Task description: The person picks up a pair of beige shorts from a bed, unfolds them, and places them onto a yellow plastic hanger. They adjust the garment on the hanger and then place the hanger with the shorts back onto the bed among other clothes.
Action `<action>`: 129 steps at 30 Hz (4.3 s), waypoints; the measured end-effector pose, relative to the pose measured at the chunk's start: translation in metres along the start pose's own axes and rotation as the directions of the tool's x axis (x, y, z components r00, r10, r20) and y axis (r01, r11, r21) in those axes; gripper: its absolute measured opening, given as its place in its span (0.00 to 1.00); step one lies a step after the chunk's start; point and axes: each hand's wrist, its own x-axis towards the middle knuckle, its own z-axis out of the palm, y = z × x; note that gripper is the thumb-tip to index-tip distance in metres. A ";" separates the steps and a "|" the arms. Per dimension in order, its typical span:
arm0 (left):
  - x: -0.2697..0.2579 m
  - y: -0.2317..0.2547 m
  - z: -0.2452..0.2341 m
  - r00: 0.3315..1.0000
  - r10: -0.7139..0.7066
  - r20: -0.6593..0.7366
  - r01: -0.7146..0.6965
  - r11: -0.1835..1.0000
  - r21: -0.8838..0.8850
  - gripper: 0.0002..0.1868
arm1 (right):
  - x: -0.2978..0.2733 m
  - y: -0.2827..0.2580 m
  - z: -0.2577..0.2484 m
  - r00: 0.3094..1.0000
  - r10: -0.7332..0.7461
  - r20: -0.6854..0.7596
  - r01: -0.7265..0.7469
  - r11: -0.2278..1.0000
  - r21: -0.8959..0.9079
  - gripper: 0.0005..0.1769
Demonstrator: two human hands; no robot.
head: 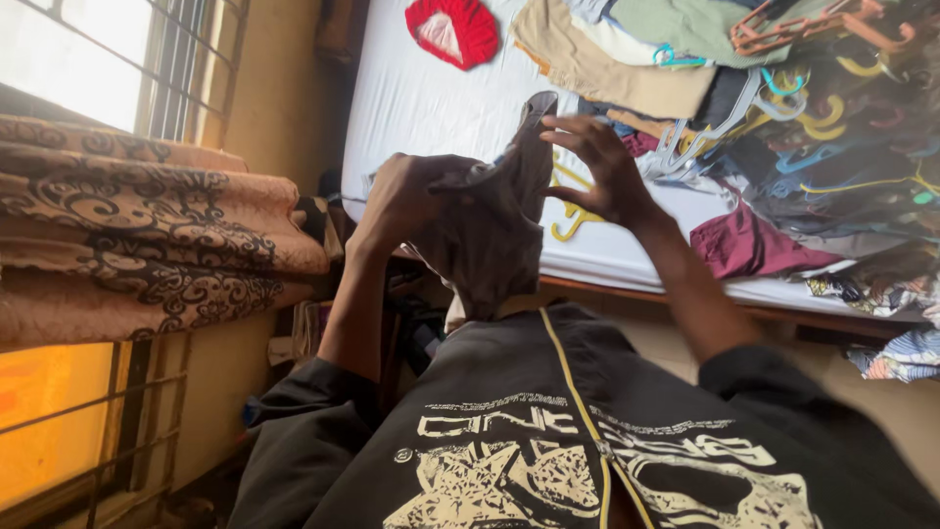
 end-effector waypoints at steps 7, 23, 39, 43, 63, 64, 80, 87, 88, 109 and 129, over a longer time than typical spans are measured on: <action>-0.034 0.012 -0.008 0.999 -0.012 0.049 0.015 0.998 -0.061 0.29 | -0.002 0.016 -0.018 0.953 -0.107 0.282 0.142 0.984 -0.105 0.34; -0.035 -0.029 -0.013 0.995 0.076 0.068 -0.072 0.996 -0.055 0.11 | -0.013 0.016 -0.038 0.654 0.202 0.729 0.010 0.961 -0.276 0.19; -0.008 -0.121 0.053 0.973 0.195 0.119 -0.159 0.952 -0.260 0.15 | 0.026 -0.061 -0.161 0.830 0.124 0.544 0.270 0.763 -0.587 0.16; 0.017 -0.125 0.084 0.986 0.130 0.107 -0.091 0.947 -0.308 0.16 | 0.026 -0.074 -0.181 0.788 0.225 0.574 0.311 0.658 -0.686 0.19; 0.086 -0.157 0.161 0.988 0.083 0.128 -0.089 0.995 0.041 0.13 | -0.010 -0.050 -0.195 0.889 0.207 0.408 0.194 0.638 -0.745 0.16; 0.091 -0.157 0.157 0.986 0.005 0.165 -0.014 0.998 0.055 0.11 | -0.014 -0.048 -0.195 0.885 0.208 0.416 0.215 0.610 -0.763 0.17; 0.094 -0.164 0.101 0.950 0.228 -0.211 -0.230 0.973 0.019 0.05 | -0.063 -0.023 -0.168 0.835 0.353 0.422 -0.107 0.856 -0.505 0.14; 0.079 -0.151 0.087 0.968 0.209 -0.137 -0.205 0.978 0.048 0.09 | -0.065 -0.031 -0.148 0.721 0.473 0.506 -0.188 0.837 -0.514 0.15; 0.076 -0.149 0.083 0.971 0.206 -0.125 -0.202 0.978 0.042 0.10 | -0.063 -0.035 -0.148 0.685 0.516 0.514 -0.201 0.812 -0.548 0.14; 0.055 -0.109 -0.009 0.821 0.564 0.090 -0.564 0.825 -0.029 0.17 | -0.068 -0.057 -0.130 0.322 0.603 0.730 0.216 0.704 -0.677 0.27; 0.047 -0.161 0.057 0.927 0.325 0.186 -0.339 0.939 0.053 0.11 | -0.101 -0.032 -0.143 0.781 0.413 0.468 -0.101 0.824 -0.557 0.12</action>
